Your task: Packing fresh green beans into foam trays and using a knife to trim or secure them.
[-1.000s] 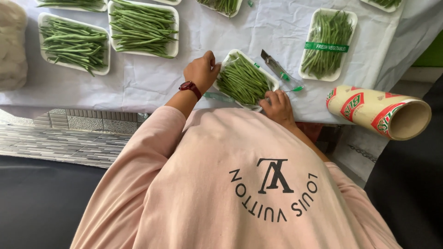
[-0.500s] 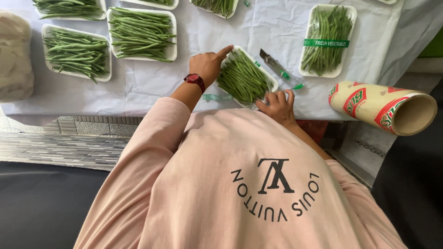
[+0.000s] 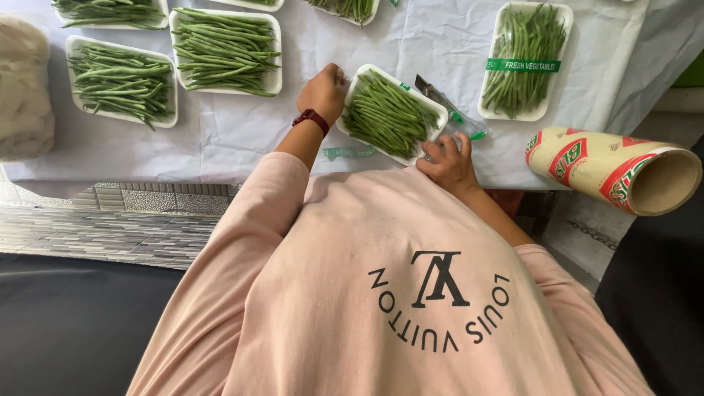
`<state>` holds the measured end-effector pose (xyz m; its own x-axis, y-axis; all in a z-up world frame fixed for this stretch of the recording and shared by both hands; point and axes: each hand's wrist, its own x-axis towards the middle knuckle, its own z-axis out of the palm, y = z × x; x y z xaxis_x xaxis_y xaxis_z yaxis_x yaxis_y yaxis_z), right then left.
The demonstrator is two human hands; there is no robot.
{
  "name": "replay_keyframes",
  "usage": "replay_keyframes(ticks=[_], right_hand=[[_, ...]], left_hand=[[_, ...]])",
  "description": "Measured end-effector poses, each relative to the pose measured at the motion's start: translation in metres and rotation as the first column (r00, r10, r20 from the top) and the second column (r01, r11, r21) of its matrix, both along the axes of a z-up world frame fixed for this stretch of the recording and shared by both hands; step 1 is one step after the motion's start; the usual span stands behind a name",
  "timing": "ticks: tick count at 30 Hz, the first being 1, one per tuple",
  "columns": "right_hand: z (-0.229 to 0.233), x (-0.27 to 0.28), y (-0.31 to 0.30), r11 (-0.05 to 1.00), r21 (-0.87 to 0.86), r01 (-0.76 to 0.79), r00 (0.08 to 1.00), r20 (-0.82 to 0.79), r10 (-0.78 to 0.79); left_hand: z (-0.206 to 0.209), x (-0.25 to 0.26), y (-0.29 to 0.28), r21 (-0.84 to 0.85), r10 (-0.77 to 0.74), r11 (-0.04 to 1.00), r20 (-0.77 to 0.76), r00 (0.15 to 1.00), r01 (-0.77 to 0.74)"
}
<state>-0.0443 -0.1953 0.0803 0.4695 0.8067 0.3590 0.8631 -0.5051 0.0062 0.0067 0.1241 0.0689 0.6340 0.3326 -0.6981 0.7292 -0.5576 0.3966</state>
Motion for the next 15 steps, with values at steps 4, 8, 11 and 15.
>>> replay_keyframes(ticks=[4,8,11,15], right_hand=[[0.007,0.005,0.002,0.999,0.005,-0.046,0.998,0.038,0.046],[0.004,0.002,0.005,1.0,-0.018,-0.005,1.0,0.013,0.006],[0.002,0.002,0.012,0.998,-0.004,0.062,0.996,0.061,-0.062],[-0.002,-0.004,0.025,0.988,0.068,0.136,0.99,0.036,-0.138]], left_hand=[[-0.002,0.002,0.0,0.013,0.003,1.0,-0.012,1.0,-0.003],[-0.007,0.001,-0.002,0.039,0.025,0.999,0.003,1.0,-0.025],[-0.014,-0.004,-0.01,0.091,0.035,0.995,0.109,0.993,-0.045],[-0.019,-0.012,-0.018,0.077,0.088,0.99,0.32,0.943,-0.118]])
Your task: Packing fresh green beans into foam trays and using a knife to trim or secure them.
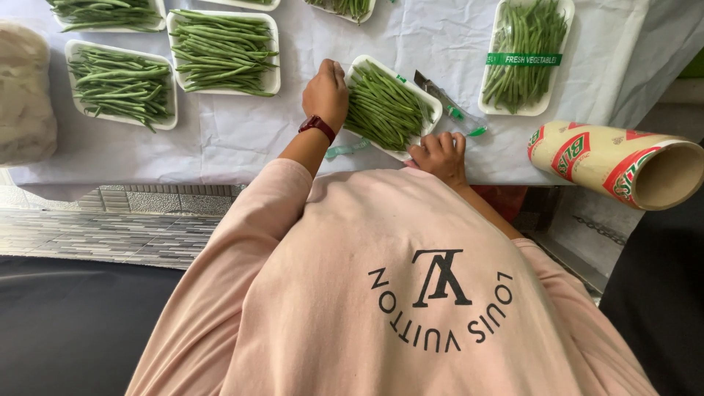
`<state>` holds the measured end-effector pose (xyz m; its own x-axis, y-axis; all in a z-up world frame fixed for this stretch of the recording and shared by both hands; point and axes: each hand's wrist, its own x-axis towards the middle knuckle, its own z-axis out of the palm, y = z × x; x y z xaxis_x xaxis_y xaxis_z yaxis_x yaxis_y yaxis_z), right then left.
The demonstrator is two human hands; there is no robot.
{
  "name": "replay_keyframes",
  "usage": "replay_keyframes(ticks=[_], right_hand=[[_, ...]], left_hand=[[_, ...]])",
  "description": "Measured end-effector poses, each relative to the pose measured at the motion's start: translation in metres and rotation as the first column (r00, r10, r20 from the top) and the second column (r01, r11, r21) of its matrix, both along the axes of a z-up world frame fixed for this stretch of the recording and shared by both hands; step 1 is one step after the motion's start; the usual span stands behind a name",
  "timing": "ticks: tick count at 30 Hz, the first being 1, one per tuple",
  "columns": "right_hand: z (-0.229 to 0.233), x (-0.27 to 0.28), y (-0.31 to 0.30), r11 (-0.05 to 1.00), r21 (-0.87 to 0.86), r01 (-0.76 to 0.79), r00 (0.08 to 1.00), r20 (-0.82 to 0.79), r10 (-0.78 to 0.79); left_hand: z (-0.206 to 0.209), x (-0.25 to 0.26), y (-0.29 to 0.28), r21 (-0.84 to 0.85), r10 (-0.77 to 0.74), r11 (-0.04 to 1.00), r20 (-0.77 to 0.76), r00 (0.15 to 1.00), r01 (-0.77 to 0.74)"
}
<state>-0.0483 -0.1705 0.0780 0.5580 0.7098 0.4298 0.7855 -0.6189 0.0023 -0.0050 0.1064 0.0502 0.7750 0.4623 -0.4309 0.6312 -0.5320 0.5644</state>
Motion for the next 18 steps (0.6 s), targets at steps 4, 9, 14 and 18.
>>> replay_keyframes(ticks=[4,9,14,18], right_hand=[[-0.024,-0.002,-0.011,0.976,-0.183,0.12,0.962,-0.223,-0.16],[-0.025,-0.003,-0.009,0.947,-0.283,0.148,0.93,-0.287,-0.231],[-0.021,-0.002,-0.004,0.942,-0.312,0.125,0.895,-0.375,-0.243],[-0.002,0.0,0.004,0.981,-0.165,0.103,0.963,-0.232,-0.14]], left_hand=[[0.011,-0.003,0.001,-0.044,0.042,0.998,-0.007,0.999,-0.042],[0.013,-0.006,-0.001,-0.098,0.093,0.991,0.017,0.995,-0.091],[0.002,-0.006,-0.002,-0.036,0.064,0.997,-0.072,0.995,-0.067],[0.001,-0.003,0.001,0.028,0.093,0.995,-0.093,0.991,-0.091]])
